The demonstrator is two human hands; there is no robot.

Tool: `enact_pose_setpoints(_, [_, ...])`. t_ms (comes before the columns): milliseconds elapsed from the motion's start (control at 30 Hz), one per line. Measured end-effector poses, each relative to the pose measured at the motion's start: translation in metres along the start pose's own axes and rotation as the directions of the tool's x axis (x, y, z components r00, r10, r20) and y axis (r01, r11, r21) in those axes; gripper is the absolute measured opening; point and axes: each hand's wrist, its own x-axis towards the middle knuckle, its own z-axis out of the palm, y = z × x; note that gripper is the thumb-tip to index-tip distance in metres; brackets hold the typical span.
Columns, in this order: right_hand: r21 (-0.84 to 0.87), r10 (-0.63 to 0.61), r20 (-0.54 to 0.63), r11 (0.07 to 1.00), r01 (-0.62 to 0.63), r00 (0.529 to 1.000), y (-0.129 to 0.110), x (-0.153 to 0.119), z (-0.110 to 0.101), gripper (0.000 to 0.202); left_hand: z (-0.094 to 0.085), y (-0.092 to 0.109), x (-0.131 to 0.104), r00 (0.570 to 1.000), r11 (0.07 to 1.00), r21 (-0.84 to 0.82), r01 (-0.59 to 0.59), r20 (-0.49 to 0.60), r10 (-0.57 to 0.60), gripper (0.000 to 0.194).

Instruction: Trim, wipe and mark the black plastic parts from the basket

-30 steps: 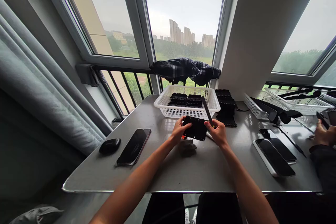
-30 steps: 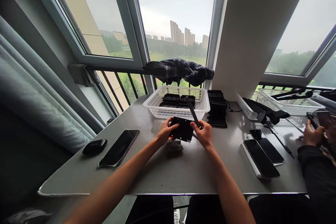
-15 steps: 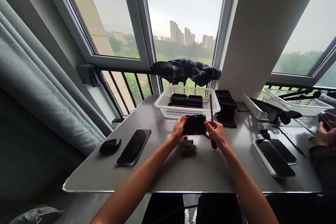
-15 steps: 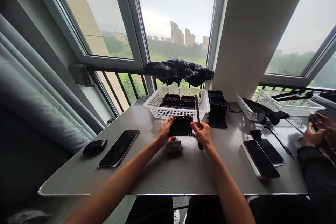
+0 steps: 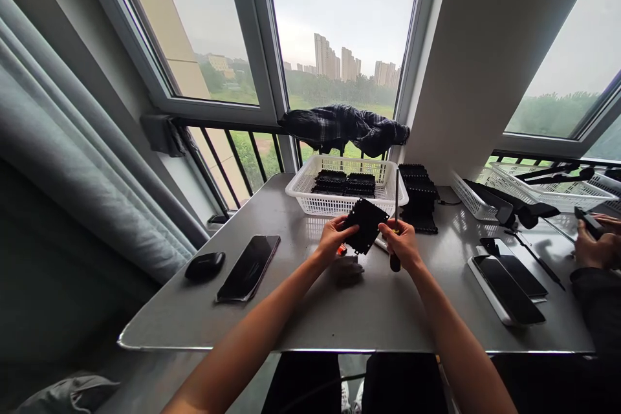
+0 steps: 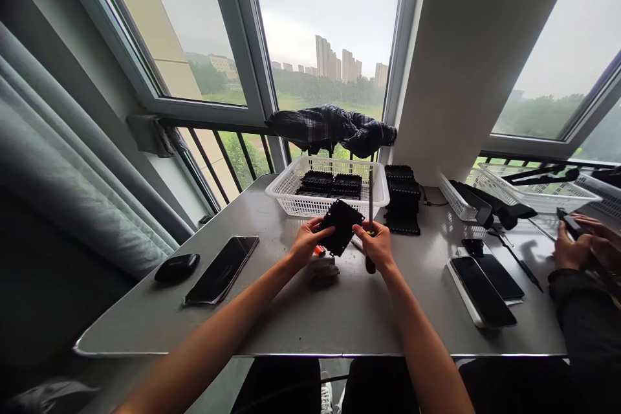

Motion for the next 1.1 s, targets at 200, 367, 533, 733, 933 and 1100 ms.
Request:
enact_pose_setpoints(200, [0.016, -0.007, 0.010, 1.000, 0.006, 1.000, 0.001, 0.000, 0.001, 0.051, 0.006, -0.003, -0.008, 0.988, 0.962, 0.245, -0.118, 0.127, 0.089, 0.049])
enact_pose_setpoints(367, [0.079, 0.045, 0.106, 0.995, -0.054, 0.993, 0.001, -0.001, 0.005, 0.054, 0.008, 0.001, -0.011, 0.973, 0.909, 0.355, -0.218, 0.012, 0.229, 0.039])
enact_pose_setpoints(533, [0.168, 0.074, 0.123, 0.981, -0.094, 0.990, -0.003, -0.008, 0.011, 0.058, 0.010, 0.010, -0.017, 0.919, 0.836, 0.447, -0.316, -0.074, 0.387, 0.032])
enact_pose_setpoints(733, [0.067, 0.066, 0.288, 0.994, -0.089, 0.955, -0.006, -0.016, 0.019, 0.059, 0.015, 0.011, -0.023, 0.899, 0.788, 0.528, -0.317, -0.097, 0.426, 0.034])
enact_pose_setpoints(933, [-0.066, 0.170, 0.434, 0.985, -0.157, 0.885, -0.008, -0.023, 0.026, 0.061, 0.019, 0.012, -0.028, 0.912, 0.780, 0.538, -0.320, -0.048, 0.407, 0.032])
enact_pose_setpoints(1100, [-0.105, 0.173, 0.450, 0.985, -0.141, 0.876, -0.008, -0.025, 0.027, 0.060, 0.019, 0.012, -0.030, 0.918, 0.768, 0.556, -0.318, -0.021, 0.396, 0.030])
